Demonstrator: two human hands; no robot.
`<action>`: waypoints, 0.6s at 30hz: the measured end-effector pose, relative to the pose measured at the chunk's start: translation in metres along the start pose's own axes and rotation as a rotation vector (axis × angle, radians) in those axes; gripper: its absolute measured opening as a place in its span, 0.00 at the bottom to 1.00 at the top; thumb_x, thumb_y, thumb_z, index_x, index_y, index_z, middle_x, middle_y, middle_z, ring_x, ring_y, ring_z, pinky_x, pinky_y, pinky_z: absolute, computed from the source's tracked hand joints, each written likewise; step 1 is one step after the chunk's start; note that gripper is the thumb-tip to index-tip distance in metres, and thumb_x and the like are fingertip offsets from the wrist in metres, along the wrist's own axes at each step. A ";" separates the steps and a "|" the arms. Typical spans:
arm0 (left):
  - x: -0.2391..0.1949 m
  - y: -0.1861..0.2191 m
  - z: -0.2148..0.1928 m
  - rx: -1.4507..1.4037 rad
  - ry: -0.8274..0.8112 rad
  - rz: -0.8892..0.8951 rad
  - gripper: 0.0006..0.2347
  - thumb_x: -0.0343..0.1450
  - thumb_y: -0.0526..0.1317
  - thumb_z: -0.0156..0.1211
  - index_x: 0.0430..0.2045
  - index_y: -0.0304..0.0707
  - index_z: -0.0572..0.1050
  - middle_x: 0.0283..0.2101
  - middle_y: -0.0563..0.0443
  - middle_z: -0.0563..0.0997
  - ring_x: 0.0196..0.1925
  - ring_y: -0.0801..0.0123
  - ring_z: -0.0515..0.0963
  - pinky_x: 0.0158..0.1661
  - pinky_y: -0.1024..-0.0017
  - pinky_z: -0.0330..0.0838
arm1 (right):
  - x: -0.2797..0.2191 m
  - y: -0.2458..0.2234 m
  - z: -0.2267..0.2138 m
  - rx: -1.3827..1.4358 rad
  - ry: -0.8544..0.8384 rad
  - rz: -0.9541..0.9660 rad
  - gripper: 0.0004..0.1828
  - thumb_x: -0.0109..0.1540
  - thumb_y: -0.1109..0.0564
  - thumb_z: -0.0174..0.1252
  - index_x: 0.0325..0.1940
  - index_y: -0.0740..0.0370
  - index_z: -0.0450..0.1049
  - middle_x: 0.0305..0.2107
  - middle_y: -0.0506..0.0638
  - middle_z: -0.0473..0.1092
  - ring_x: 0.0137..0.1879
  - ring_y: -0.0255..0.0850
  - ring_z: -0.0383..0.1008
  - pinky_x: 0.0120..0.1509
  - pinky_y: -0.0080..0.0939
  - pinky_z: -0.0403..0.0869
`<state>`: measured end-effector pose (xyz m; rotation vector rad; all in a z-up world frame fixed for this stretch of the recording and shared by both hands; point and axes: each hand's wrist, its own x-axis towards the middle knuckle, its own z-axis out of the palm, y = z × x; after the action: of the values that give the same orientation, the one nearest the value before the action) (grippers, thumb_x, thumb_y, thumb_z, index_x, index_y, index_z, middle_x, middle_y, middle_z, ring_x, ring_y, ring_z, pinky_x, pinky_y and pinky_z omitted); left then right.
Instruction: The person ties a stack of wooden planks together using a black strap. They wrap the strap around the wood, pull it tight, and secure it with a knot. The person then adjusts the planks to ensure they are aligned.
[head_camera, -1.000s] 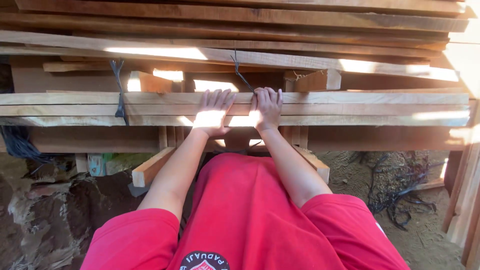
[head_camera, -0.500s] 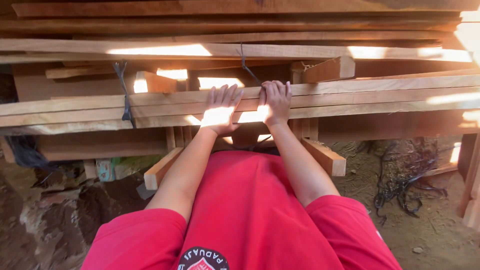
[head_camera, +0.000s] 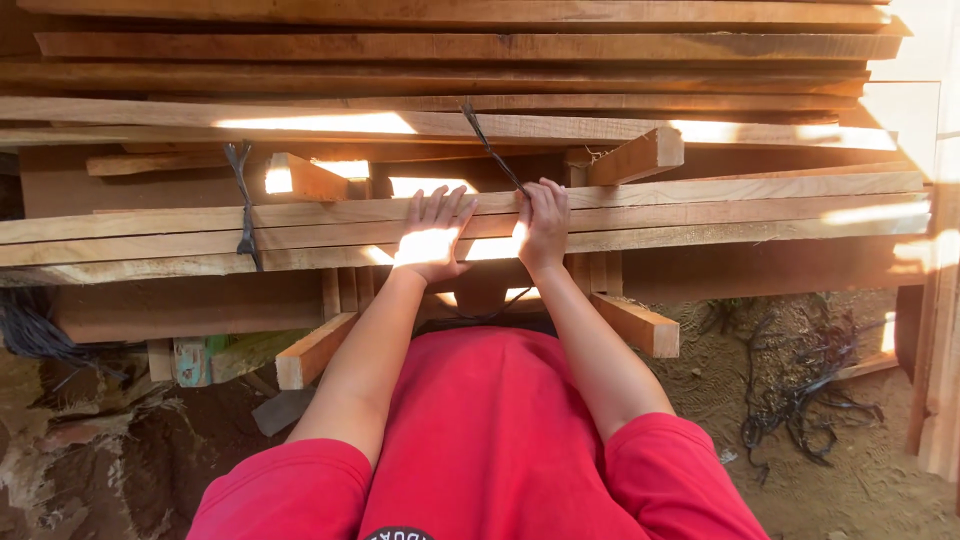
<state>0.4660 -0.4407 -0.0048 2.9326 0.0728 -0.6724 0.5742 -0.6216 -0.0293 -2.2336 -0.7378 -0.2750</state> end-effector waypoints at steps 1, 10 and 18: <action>0.002 -0.001 0.000 -0.004 -0.010 0.006 0.50 0.58 0.66 0.68 0.76 0.56 0.50 0.79 0.49 0.49 0.80 0.51 0.45 0.73 0.41 0.35 | -0.006 0.000 -0.002 -0.004 -0.006 0.010 0.04 0.70 0.59 0.53 0.45 0.53 0.73 0.41 0.43 0.73 0.59 0.45 0.70 0.73 0.50 0.61; 0.003 -0.003 0.030 -0.046 0.104 0.002 0.50 0.56 0.63 0.70 0.75 0.55 0.51 0.78 0.50 0.51 0.79 0.50 0.48 0.74 0.42 0.36 | -0.064 -0.031 -0.077 0.364 -0.554 0.306 0.08 0.69 0.54 0.53 0.45 0.45 0.79 0.26 0.50 0.78 0.39 0.53 0.81 0.44 0.49 0.76; 0.000 0.002 0.007 -0.079 0.036 -0.027 0.50 0.57 0.61 0.70 0.75 0.56 0.48 0.79 0.51 0.46 0.80 0.52 0.42 0.74 0.43 0.30 | -0.113 0.038 -0.044 0.053 -1.184 0.551 0.18 0.64 0.47 0.49 0.40 0.56 0.82 0.38 0.62 0.79 0.53 0.65 0.77 0.59 0.62 0.73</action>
<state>0.4628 -0.4437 -0.0106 2.8730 0.1399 -0.6067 0.5058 -0.7216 -0.0676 -2.2979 -0.6057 1.4045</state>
